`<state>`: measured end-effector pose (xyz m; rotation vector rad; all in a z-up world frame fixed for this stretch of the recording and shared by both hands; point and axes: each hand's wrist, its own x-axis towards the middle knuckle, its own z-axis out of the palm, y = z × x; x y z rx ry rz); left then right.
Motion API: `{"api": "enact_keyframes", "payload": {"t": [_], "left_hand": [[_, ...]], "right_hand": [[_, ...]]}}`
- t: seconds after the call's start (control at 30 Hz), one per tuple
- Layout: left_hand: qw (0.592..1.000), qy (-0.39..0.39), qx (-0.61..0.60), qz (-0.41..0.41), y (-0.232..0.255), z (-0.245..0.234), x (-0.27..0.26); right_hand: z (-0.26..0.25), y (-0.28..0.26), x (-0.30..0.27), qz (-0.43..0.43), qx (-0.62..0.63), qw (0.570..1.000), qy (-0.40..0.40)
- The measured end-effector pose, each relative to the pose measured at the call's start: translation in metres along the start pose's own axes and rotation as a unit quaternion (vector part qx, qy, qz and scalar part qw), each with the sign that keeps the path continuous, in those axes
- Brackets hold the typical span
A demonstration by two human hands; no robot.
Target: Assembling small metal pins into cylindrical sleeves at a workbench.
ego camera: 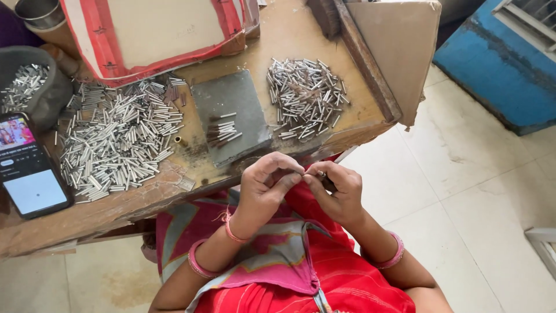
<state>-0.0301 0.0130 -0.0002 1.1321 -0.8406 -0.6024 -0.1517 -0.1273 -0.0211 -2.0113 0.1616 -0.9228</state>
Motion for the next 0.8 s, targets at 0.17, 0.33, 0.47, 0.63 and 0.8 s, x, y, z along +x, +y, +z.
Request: {"api": "enact_keyframes", "payload": {"t": [0.17, 0.33, 0.47, 0.63, 0.8], "left_hand": [[1.000, 0.015, 0.017, 0.017, 0.001, 0.000, 0.001], [0.998, 0.001, 0.051, 0.046, -0.004, -0.002, 0.001], [0.999, 0.012, 0.007, -0.033, -0.002, -0.002, -0.001], [0.997, 0.041, 0.016, -0.059, -0.007, -0.001, -0.004], [0.994, 0.030, -0.073, -0.070, -0.003, 0.003, 0.001]], "right_hand": [[-0.004, -0.005, 0.000, 0.004, -0.008, 1.000, -0.011], [-0.003, -0.003, -0.004, 0.015, -0.016, 0.999, -0.029], [-0.001, -0.006, -0.005, -0.003, -0.033, 0.999, -0.013], [0.004, -0.007, -0.006, -0.028, -0.038, 0.999, -0.006], [0.006, -0.003, -0.006, -0.011, -0.034, 0.999, -0.001]]}}
